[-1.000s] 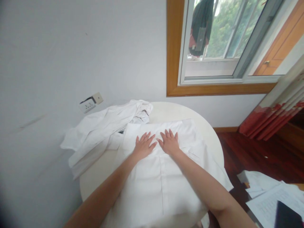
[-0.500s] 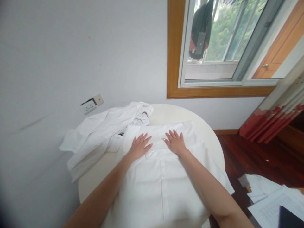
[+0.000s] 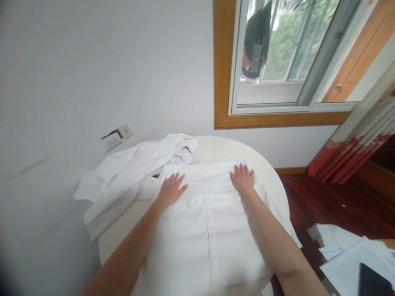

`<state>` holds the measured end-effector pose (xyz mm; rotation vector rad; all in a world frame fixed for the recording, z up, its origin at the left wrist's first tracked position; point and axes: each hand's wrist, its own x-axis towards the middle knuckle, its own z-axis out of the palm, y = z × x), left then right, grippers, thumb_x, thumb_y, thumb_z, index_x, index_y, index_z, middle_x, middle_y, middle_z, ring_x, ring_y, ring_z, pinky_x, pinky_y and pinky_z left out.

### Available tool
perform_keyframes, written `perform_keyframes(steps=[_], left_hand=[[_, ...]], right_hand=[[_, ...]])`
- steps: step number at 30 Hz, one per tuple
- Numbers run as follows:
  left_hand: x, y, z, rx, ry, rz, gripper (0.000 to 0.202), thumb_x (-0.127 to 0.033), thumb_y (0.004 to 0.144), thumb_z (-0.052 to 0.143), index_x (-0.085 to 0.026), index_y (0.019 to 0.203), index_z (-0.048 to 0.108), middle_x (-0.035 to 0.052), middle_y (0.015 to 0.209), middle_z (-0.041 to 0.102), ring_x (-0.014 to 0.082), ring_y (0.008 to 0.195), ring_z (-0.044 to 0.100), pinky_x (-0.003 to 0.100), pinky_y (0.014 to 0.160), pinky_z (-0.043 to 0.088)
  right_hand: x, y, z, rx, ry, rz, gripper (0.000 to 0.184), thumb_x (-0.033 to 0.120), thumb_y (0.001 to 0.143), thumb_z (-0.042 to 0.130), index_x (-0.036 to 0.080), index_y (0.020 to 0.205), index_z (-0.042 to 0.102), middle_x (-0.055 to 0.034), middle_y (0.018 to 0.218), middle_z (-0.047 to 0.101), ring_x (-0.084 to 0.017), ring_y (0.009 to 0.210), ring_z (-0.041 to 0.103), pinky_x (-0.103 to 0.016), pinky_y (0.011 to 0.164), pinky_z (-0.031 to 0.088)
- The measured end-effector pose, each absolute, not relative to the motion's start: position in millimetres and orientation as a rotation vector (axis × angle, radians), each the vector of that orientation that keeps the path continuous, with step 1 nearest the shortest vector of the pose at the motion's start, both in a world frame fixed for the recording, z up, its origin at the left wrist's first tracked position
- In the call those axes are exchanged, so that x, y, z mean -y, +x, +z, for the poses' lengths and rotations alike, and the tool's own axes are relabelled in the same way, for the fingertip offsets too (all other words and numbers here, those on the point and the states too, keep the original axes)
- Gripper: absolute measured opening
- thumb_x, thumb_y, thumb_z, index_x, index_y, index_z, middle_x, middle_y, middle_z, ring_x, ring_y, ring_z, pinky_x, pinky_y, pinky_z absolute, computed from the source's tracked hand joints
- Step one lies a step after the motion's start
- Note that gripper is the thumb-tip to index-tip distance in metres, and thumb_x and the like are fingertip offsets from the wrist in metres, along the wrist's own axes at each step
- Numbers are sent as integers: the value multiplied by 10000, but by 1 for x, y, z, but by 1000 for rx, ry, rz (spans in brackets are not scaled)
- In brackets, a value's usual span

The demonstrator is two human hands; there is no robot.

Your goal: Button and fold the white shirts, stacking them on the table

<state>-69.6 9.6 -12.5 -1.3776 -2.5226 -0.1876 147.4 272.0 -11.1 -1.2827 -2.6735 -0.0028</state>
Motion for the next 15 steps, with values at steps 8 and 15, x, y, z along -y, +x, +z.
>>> perform_keyframes(steps=[8,15], left_hand=[[-9,-68,-11,2538,-1360,-181,584,-566,902,344,-252,1387,430,104,1470,380,297,1368,316,505,1098,269],[-8,-66,-8,2542,-1381,-217,588,-568,902,342,-245,1385,435,106,1469,378,304,1365,319,513,1093,276]], right_hand=[[-280,132,5,2560,-1229,-188,549,463,923,316,160,1362,444,-185,1223,537,-324,1121,432,-479,891,316],[-287,123,0,2463,-1310,-162,539,383,935,246,85,1250,567,-224,1321,477,-363,1207,364,-513,969,251]])
